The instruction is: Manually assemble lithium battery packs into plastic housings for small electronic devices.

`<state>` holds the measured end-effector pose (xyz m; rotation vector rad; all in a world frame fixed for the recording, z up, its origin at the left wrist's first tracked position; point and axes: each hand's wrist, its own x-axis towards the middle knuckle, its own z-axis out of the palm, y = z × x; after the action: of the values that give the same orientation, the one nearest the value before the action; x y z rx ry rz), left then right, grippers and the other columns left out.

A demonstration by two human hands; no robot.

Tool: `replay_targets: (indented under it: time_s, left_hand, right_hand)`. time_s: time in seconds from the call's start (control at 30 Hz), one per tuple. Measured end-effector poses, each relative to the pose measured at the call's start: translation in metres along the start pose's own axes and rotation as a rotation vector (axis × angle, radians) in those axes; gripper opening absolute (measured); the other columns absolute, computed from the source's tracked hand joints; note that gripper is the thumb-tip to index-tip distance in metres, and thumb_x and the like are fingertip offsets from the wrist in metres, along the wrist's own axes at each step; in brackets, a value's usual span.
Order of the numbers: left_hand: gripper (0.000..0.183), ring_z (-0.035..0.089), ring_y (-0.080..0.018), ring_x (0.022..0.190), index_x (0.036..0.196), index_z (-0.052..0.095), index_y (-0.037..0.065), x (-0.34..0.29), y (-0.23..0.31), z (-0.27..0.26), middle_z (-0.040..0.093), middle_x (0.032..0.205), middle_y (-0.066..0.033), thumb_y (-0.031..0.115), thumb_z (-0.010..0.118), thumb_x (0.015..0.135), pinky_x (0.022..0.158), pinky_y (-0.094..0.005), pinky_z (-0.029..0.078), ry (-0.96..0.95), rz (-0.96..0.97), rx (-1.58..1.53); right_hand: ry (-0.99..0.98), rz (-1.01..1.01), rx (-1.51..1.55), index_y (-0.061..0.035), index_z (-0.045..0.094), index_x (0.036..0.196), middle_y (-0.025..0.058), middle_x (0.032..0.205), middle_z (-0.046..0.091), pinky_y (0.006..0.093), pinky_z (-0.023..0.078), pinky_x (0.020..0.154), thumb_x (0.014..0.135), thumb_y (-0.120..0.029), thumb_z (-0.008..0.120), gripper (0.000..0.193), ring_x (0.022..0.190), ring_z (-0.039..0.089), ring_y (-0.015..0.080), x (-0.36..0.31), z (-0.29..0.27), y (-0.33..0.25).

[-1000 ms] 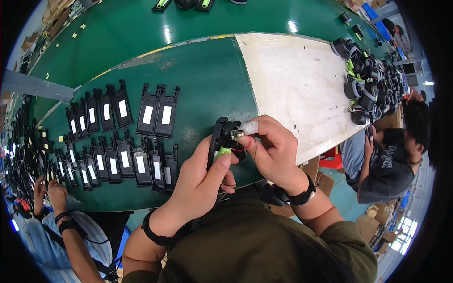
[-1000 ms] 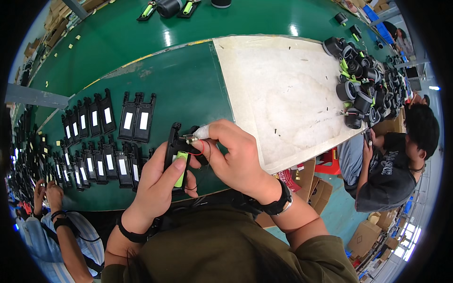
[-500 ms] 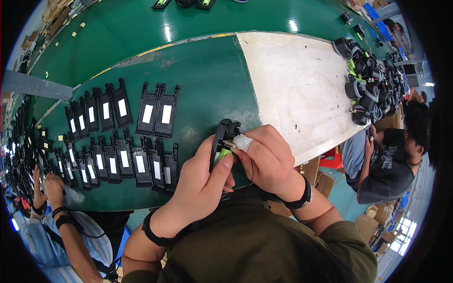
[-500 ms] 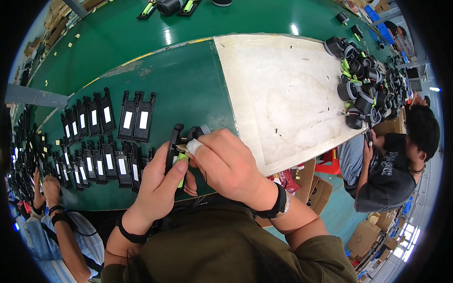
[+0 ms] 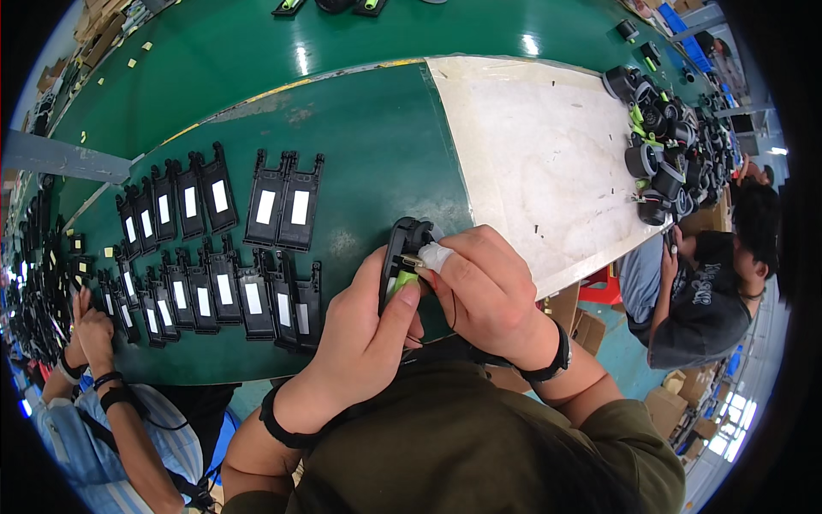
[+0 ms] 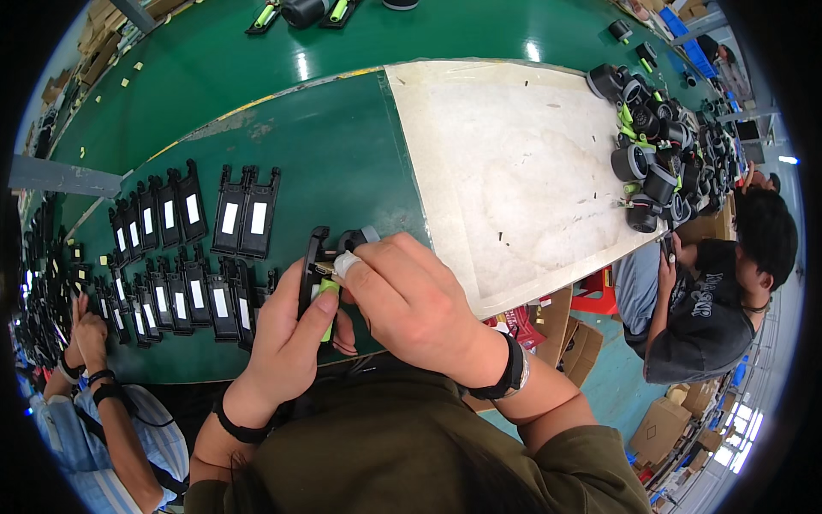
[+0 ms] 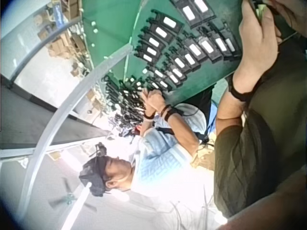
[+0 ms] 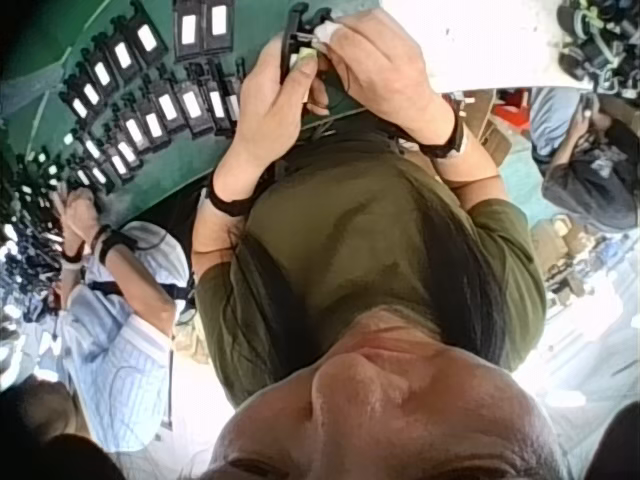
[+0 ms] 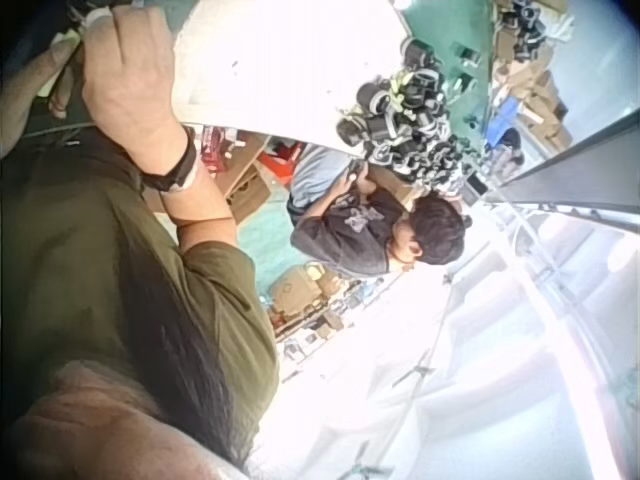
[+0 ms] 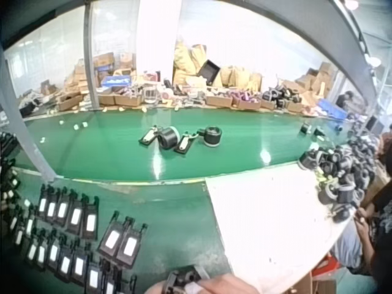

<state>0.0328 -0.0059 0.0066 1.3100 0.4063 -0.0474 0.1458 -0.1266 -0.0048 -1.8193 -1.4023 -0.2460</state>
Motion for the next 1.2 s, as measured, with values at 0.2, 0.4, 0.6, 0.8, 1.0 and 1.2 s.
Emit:
replay_targets:
  time_s: [0.2,0.4,0.6,0.8,1.0,1.2]
  left_hand:
    - [0.035,0.058,-0.0123,0.060,0.123,0.035,-0.007,0.000,-0.003,0.001,0.057,0.078,-0.0079,0.011,0.041,0.094,0.054,-0.0256,0.049,0.073,0.243,0.550]
    - [0.036,0.057,-0.0126,0.058,0.124,0.033,-0.008,0.000,-0.008,0.005,0.056,0.073,-0.0076,0.012,0.040,0.095,0.051,-0.0255,0.049,0.090,0.236,0.557]
    - [0.042,0.063,-0.0230,0.075,0.128,0.030,-0.006,0.001,0.002,-0.005,0.057,0.097,-0.0180,0.016,0.043,0.094,0.061,-0.0313,0.050,-0.022,-0.101,0.274]
    - [0.061,0.061,-0.0203,0.088,0.140,0.017,-0.001,0.003,-0.007,-0.020,0.051,0.115,-0.0140,0.035,0.039,0.097,0.070,-0.0315,0.052,0.200,0.035,-0.321]
    - [0.031,0.060,-0.0170,0.084,0.118,0.047,-0.001,-0.013,-0.016,-0.042,0.058,0.102,-0.0113,0.020,0.044,0.096,0.070,-0.0283,0.051,0.329,0.049,-0.108]
    - [0.023,0.060,-0.0134,0.080,0.111,0.053,-0.001,-0.031,-0.012,-0.051,0.061,0.096,-0.0092,0.014,0.050,0.094,0.070,-0.0255,0.050,0.353,0.079,-0.091]
  right_hand:
    - [-0.012,-0.031,-0.042,0.0069,0.057,0.091,0.0164,0.085,0.056,0.0315,0.048,0.058,0.059,0.003,0.064,0.033,0.067,0.055,0.0274,-0.003,0.003,-0.002]
    - [-0.033,-0.076,-0.085,0.0086,0.056,0.090,0.0176,0.084,0.055,0.0317,0.049,0.058,0.058,-0.003,0.064,0.035,0.066,0.055,0.0279,0.004,0.002,-0.002]
    - [-0.112,-0.142,-0.038,0.0060,0.055,0.089,0.0157,0.085,0.054,0.0322,0.049,0.061,0.057,-0.006,0.065,0.035,0.070,0.055,0.0279,0.008,0.004,0.007]
    - [-0.276,-0.091,0.025,-0.0032,0.051,0.080,0.0124,0.077,0.051,0.0396,0.044,0.065,0.066,0.000,0.056,0.015,0.073,0.051,0.0320,0.069,0.004,0.042]
    - [-0.312,-0.142,-0.256,-0.0008,0.054,0.074,0.0185,0.071,0.058,0.0428,0.045,0.061,0.073,-0.001,0.056,0.003,0.072,0.057,0.0370,0.187,0.060,0.115]
    - [-0.108,-0.150,-0.072,0.0044,0.057,0.092,0.0201,0.091,0.060,0.0400,0.048,0.076,0.073,0.003,0.058,0.020,0.084,0.058,0.0369,0.215,0.114,0.118]
